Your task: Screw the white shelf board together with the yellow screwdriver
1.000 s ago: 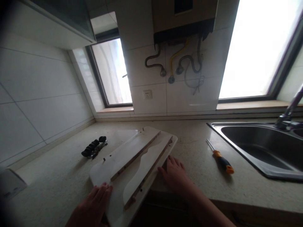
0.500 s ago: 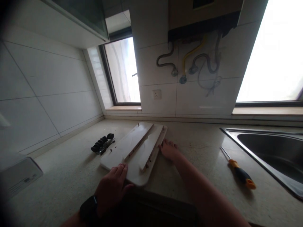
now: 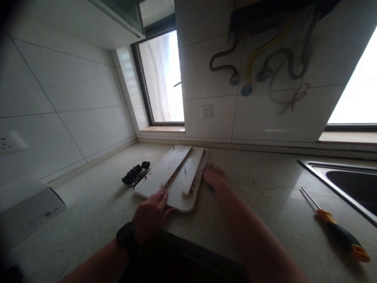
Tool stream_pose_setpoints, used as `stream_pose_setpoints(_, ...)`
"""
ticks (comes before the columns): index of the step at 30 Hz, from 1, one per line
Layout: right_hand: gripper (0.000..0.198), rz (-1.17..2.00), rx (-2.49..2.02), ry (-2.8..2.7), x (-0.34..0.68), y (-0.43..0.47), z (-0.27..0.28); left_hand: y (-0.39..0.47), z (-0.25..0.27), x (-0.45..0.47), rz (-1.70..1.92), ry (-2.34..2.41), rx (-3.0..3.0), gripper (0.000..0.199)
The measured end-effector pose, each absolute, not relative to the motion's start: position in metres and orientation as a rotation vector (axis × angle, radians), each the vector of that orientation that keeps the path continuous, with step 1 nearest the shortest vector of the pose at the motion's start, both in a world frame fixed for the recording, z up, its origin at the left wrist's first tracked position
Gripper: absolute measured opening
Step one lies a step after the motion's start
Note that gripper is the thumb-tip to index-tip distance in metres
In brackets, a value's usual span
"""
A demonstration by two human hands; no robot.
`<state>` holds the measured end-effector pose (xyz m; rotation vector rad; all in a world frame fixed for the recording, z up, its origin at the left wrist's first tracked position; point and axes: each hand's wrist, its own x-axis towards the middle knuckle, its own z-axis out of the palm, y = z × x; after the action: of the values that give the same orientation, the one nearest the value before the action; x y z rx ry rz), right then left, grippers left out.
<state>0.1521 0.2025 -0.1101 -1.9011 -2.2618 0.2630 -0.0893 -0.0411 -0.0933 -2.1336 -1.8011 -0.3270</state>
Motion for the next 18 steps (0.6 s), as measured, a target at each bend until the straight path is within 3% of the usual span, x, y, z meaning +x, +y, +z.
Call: stream_pose_setpoints(18,0.064,0.286,-1.905,-2.221,0.126,0.223,-0.103,-0.033,-0.092,-0.100,-0.319,-1.867,-2.140,0.062)
